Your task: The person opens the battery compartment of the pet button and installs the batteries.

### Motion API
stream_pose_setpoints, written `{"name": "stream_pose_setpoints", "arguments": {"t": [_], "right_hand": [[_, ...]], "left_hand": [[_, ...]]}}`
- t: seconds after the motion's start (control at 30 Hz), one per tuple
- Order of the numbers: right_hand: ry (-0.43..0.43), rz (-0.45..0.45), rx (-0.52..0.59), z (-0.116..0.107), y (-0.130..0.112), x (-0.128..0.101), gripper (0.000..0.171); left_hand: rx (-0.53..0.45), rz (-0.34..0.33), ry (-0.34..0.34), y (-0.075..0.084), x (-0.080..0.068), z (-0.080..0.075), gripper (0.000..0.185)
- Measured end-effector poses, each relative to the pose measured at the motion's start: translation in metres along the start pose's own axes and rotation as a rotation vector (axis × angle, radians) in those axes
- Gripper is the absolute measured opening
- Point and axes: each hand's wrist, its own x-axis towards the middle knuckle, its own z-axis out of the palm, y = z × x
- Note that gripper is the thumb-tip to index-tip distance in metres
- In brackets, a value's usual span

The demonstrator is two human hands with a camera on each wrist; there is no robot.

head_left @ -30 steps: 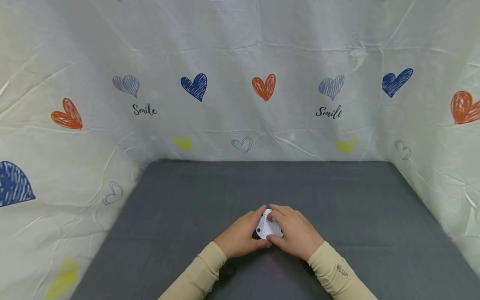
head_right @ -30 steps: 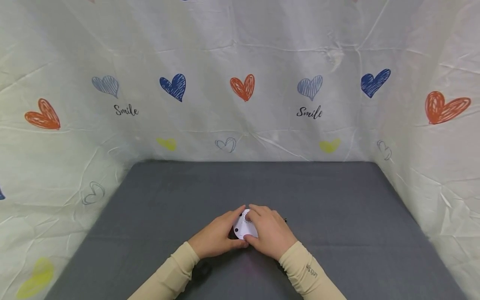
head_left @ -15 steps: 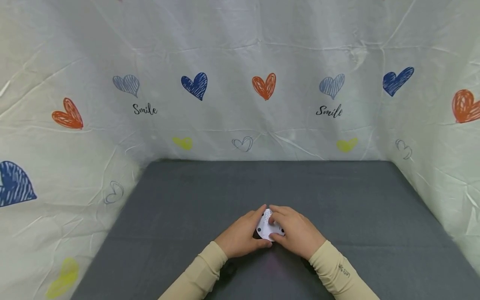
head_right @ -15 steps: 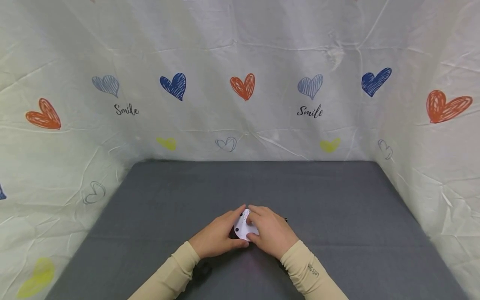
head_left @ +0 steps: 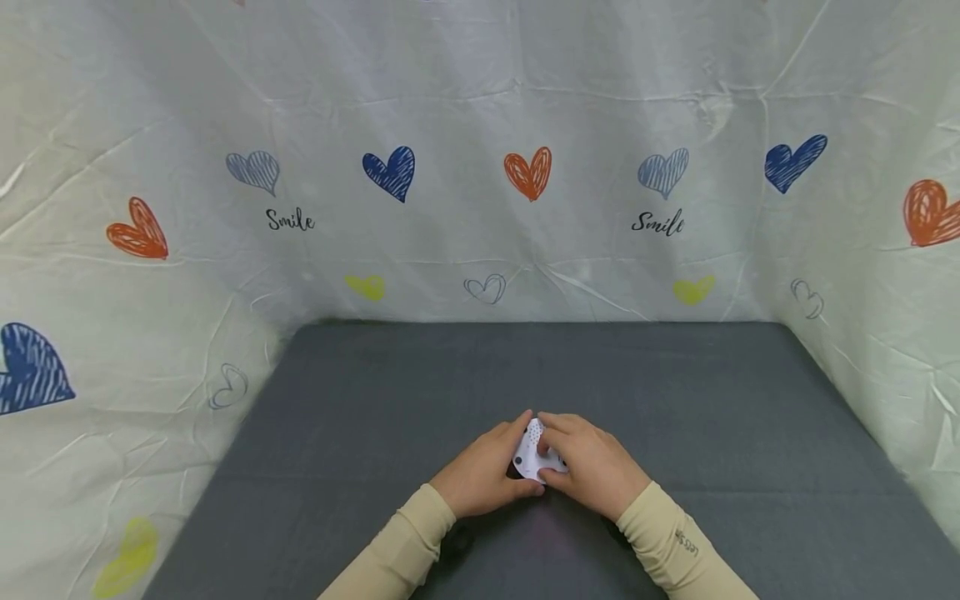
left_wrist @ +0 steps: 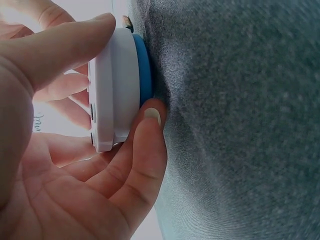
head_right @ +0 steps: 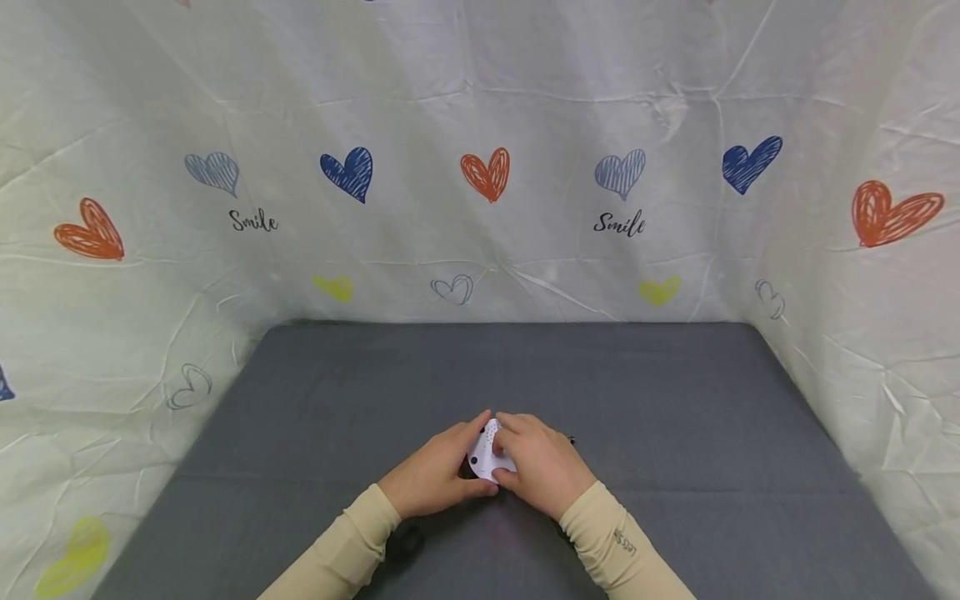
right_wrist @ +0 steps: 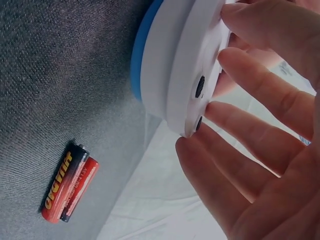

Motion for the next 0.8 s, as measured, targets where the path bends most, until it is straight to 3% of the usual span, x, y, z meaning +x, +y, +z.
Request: {"name": "stream_pose_setpoints", "arguments": {"t": [0.57, 0.8], "right_hand": [[0.114, -0.104, -0.126, 0.012, -0.002, 0.000, 0.028], [0.011, -0.006, -0.008, 0.004, -0.001, 0.000, 0.024]], "left_hand": [[0.017, 0.015, 0.009, 0.000, 0.000, 0.002, 0.096], [0.003, -0.006, -0.003, -0.001, 0.001, 0.001, 0.098]]}}
